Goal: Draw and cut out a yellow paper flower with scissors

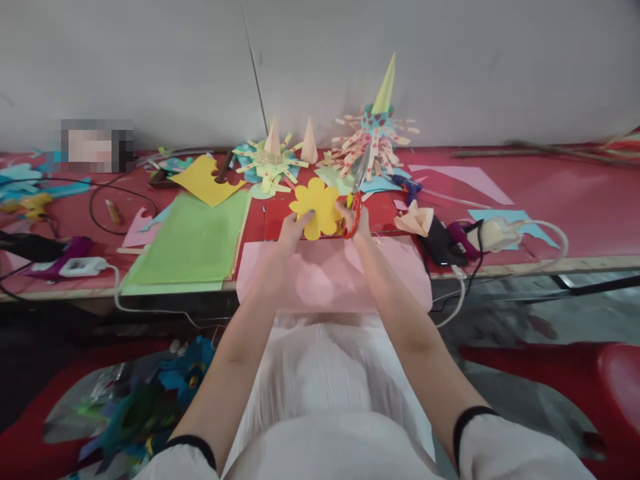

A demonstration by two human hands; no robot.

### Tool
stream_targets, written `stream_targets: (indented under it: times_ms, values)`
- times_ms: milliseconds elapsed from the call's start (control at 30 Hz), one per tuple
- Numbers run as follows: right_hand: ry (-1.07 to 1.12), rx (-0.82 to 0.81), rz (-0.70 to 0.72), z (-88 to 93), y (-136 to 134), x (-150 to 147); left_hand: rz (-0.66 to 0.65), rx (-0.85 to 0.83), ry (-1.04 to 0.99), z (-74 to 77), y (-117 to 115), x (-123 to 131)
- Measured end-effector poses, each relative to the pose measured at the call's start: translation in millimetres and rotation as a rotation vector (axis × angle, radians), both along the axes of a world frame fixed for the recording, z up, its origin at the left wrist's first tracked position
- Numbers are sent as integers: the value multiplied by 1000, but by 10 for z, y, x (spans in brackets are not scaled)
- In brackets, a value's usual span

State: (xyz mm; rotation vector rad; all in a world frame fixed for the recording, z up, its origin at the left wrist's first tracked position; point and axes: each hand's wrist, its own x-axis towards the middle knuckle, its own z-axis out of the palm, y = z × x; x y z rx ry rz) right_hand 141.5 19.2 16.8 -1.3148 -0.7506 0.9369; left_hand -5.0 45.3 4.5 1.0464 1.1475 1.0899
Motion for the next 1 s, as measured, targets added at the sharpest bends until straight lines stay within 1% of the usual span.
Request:
stream_targets:
  times_ms: [100, 167, 233, 267, 333, 433, 500, 567, 633, 667, 700, 767, 800, 867, 900, 933, 967, 1000]
  values:
    - [31, -17, 20, -34, -85, -24, 69, 41, 71, -57, 93, -68]
    - [94, -44, 42, -47, -126, -35, 101, 68, 89, -17, 159, -104]
    - [144, -79, 53, -37, -162, -54, 136, 98, 109, 79, 184, -123]
    - [158, -92, 53, -24, -180, -69, 164, 118, 123, 143, 175, -125]
    - [188, -101, 61, 7, -210, -115, 180, 171, 132, 285, 120, -117]
    - [196, -58, 62, 40, -226, -205, 115, 214, 173, 459, -5, -93]
    - [194, -13, 30, 42, -209, -260, 39, 216, 209, 505, -73, -78]
    - [200, 40, -14, 29, -178, -298, 5, 195, 230, 485, -120, -65]
    - [209, 84, -53, 3, -149, -314, 33, 149, 175, 414, -170, -51]
    - [213, 97, -72, -16, -140, -314, 53, 119, 98, 369, -206, -43]
    - [219, 102, -97, -38, -135, -309, 84, 100, -20, 324, -253, -34]
    - [232, 123, -174, -85, -142, -292, 51, 113, -237, 248, -377, -7]
    - [236, 141, -218, -106, -153, -282, -3, 138, -279, 223, -447, 10]
    - [237, 185, -287, -138, -184, -269, -157, 198, -238, 201, -582, 54]
    - [237, 207, -300, -144, -203, -268, -235, 206, -186, 203, -635, 80]
    - [236, 225, -295, -145, -223, -273, -280, 204, -136, 209, -675, 108]
    - [235, 234, -282, -140, -242, -284, -291, 185, -96, 218, -699, 137]
    - [229, 239, -267, -130, -262, -301, -269, 155, -71, 226, -706, 165]
